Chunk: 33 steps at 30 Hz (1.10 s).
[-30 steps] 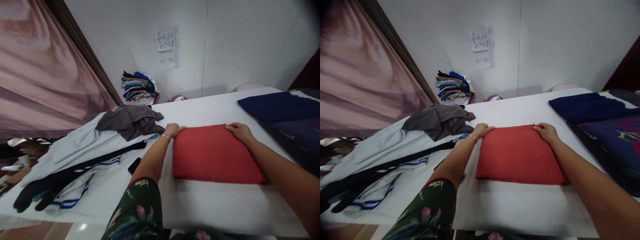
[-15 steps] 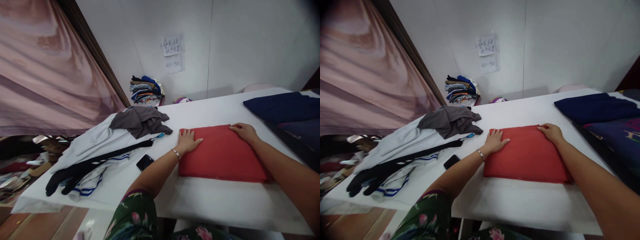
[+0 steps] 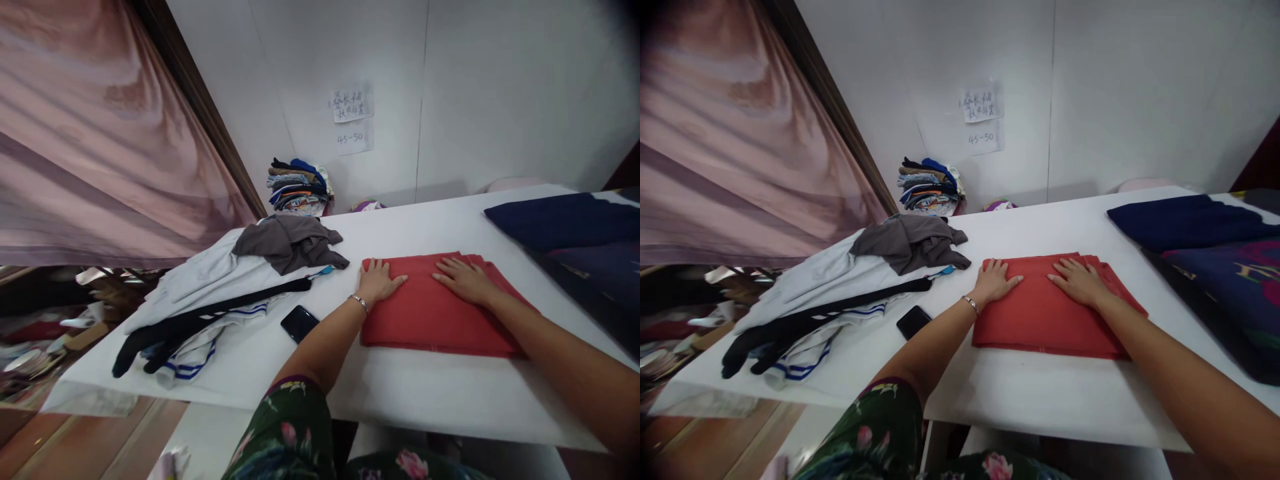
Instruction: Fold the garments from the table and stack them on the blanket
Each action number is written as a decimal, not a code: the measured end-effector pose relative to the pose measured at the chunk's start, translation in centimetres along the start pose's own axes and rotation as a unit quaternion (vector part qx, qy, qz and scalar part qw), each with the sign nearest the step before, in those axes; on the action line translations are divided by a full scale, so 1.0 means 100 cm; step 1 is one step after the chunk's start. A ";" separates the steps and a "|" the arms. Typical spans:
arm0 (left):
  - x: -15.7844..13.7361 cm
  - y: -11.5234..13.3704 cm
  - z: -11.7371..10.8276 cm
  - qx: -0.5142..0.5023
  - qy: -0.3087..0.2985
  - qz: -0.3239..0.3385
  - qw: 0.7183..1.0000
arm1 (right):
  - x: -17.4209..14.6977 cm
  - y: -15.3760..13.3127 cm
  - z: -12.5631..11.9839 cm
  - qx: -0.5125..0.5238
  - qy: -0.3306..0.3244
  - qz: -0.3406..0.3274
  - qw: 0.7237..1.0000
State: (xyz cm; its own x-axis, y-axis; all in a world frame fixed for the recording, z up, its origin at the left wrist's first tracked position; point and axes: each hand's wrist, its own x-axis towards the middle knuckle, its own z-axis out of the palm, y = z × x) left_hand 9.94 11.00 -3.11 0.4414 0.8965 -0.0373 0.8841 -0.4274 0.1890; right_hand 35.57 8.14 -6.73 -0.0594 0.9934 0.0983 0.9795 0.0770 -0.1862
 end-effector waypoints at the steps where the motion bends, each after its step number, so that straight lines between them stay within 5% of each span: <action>1: 0.000 0.001 0.000 -0.002 0.002 -0.016 1.000 | -0.001 -0.002 0.002 0.008 -0.027 0.015 0.999; 6: 0.002 0.000 -0.001 -0.064 0.020 -0.104 0.992 | -0.004 0.001 -0.004 0.029 -0.039 0.023 0.999; 15: 0.004 -0.006 -0.006 -0.163 0.056 -0.158 0.972 | -0.056 0.036 -0.013 0.064 -0.016 0.124 0.990; 20: -0.017 -0.007 0.000 -0.191 0.059 -0.162 0.966 | -0.091 0.042 -0.013 0.063 0.010 0.121 0.991; 26: -0.043 -0.012 0.018 -0.209 0.136 -0.137 0.959 | -0.121 0.041 0.000 0.071 0.096 0.155 0.981; 33: -0.062 -0.001 0.014 -0.172 0.115 -0.143 0.968 | -0.131 0.029 -0.005 0.013 0.108 0.156 0.982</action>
State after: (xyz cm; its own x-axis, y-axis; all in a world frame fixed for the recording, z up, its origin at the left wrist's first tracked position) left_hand 7.32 5.33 -4.29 0.1058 0.9915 0.0757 0.8443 -0.1298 0.5200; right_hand 39.34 -4.70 -8.04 0.2876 0.9279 0.2374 0.9382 -0.2231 -0.2646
